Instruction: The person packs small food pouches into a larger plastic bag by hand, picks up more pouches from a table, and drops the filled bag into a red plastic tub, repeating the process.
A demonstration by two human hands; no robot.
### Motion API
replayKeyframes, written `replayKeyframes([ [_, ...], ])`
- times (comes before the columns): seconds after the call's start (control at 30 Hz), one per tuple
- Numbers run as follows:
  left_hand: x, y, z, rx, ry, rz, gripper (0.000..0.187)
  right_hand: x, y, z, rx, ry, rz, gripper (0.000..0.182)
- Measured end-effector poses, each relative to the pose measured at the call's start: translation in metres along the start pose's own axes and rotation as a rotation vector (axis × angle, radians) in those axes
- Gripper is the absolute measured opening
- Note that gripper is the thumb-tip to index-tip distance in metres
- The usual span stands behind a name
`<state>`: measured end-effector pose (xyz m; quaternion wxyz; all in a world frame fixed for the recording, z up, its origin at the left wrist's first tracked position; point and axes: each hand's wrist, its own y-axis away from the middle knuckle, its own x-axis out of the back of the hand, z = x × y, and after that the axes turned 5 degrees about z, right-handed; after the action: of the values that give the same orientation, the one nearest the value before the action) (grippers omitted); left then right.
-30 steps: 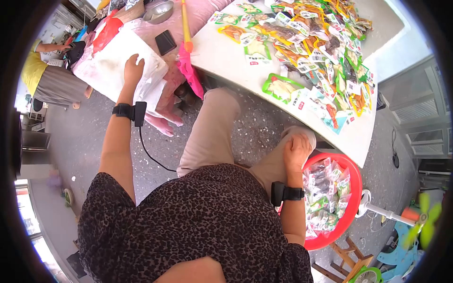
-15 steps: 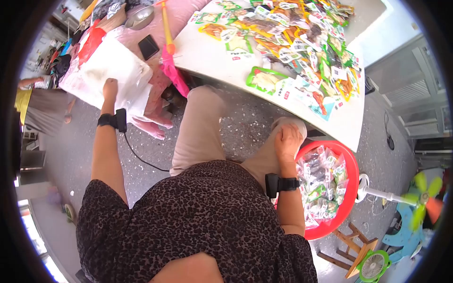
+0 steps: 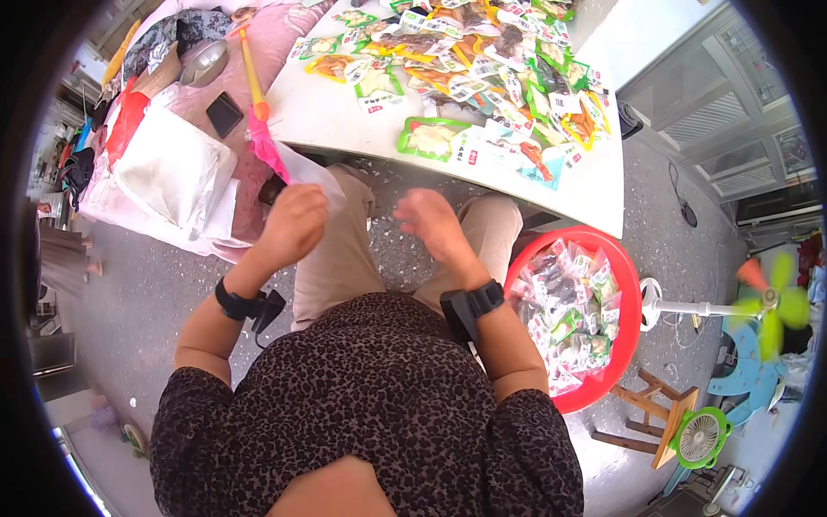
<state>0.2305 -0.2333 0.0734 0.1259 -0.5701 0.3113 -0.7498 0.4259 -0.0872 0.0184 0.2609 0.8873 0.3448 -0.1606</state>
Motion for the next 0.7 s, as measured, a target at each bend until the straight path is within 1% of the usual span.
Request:
replayKeyframes([
  [0.07,-0.021,0.010,0.008,-0.064,0.023,-0.078,0.013,0.003,-0.014,0.016,-0.121,-0.114,-0.083,0.035],
  [0.1,-0.028,0.017,0.012,-0.095,0.035,-0.117,0.012,0.006,-0.019,0.025,-0.160,-0.111,-0.086,0.034],
  [0.17,-0.033,0.028,0.015,-0.083,0.036,-0.170,0.012,0.010,-0.030,0.039,-0.235,-0.107,-0.096,0.033],
  [0.27,-0.036,0.040,0.016,-0.081,0.039,-0.203,0.012,0.005,-0.029,0.048,-0.244,0.105,-0.140,0.031],
  [0.37,-0.033,0.046,0.017,-0.079,0.038,-0.224,0.012,0.001,-0.026,0.052,-0.279,0.092,-0.187,0.028],
  [0.4,-0.033,0.047,0.017,-0.077,0.038,-0.232,0.012,0.000,-0.026,0.055,-0.253,0.091,-0.167,0.026],
  [0.47,-0.032,0.049,0.017,-0.013,0.062,-0.275,0.014,-0.003,-0.025,0.061,-0.198,0.086,-0.119,0.021],
  [0.5,-0.032,0.049,0.017,0.015,0.076,-0.296,0.015,-0.005,-0.023,0.060,-0.118,0.201,-0.082,0.018],
  [0.57,-0.030,0.045,0.020,0.179,0.177,-0.342,0.016,-0.010,-0.020,0.055,0.040,0.430,-0.003,0.013],
  [0.6,-0.027,0.042,0.022,0.262,0.228,-0.364,0.017,-0.016,-0.015,0.047,0.087,0.472,-0.026,0.012],
  [0.67,-0.023,0.024,0.030,0.598,0.443,-0.323,0.018,-0.028,-0.005,0.034,0.181,0.555,-0.073,0.010],
  [0.7,-0.025,0.016,0.033,0.767,0.547,-0.298,0.019,-0.029,-0.006,0.037,0.235,0.599,-0.087,0.011],
])
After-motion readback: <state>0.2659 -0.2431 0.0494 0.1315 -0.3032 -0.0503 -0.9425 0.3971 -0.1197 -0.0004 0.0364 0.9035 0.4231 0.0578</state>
